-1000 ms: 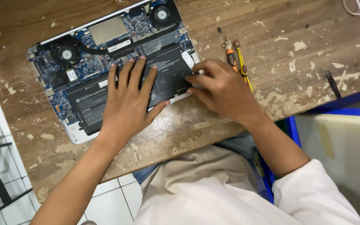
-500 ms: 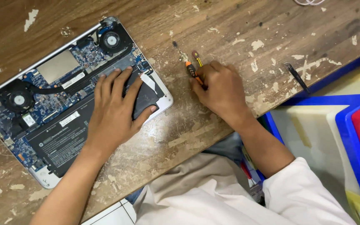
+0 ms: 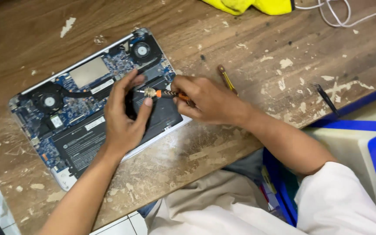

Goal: Installing a battery into a laptop chassis and securing it with screws using a screwdriver.

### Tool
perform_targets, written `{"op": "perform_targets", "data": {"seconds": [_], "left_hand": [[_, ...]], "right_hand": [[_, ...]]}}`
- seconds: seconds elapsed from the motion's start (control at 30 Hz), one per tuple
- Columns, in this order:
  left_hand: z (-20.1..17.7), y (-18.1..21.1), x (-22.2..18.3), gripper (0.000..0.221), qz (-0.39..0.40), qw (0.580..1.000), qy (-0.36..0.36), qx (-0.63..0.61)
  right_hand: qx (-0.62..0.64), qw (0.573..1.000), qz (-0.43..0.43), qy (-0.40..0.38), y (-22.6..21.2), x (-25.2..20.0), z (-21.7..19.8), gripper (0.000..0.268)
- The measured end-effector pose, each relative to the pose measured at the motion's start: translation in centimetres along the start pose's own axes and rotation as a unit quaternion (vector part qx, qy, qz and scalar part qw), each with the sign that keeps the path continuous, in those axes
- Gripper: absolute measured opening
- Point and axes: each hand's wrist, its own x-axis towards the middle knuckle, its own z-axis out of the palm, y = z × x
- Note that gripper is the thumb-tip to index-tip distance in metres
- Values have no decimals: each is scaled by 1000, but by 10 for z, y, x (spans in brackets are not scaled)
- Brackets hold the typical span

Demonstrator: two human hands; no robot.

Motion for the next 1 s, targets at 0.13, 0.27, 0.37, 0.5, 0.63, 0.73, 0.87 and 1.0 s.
{"op": "perform_targets", "data": {"seconds": [0.13, 0.27, 0.37, 0.5, 0.63, 0.73, 0.87, 1.0], "left_hand": [[-1, -19, -8, 33, -54, 980, 124, -148], [-1, -16, -6, 19, -47, 961, 171, -211], [0, -10, -4, 20, -28, 955, 182, -235], [1, -9, -2, 24, -20, 958, 180, -222], [-2, -6, -1, 26, 10, 963, 170, -210], [2, -8, -2, 20, 29, 965, 172, -196], [5, -9, -2, 15, 32, 967, 176, -181], [1, -5, -1, 12, 26, 971, 170, -164]], "right_hand": [[38, 993, -70, -91, 5, 37, -13, 23], [53, 986, -150, -52, 17, 56, -16, 9], [23, 981, -192, 25, 31, 55, -5, 16], [-34, 970, -223, 92, 38, 40, 4, 17], [-48, 957, -255, 127, 35, 34, 5, 13], [-38, 950, -277, 135, 36, 34, 4, 10], [-63, 938, -308, 148, 37, 35, 4, 11], [-67, 940, -307, 137, 35, 32, 1, 10]]}}
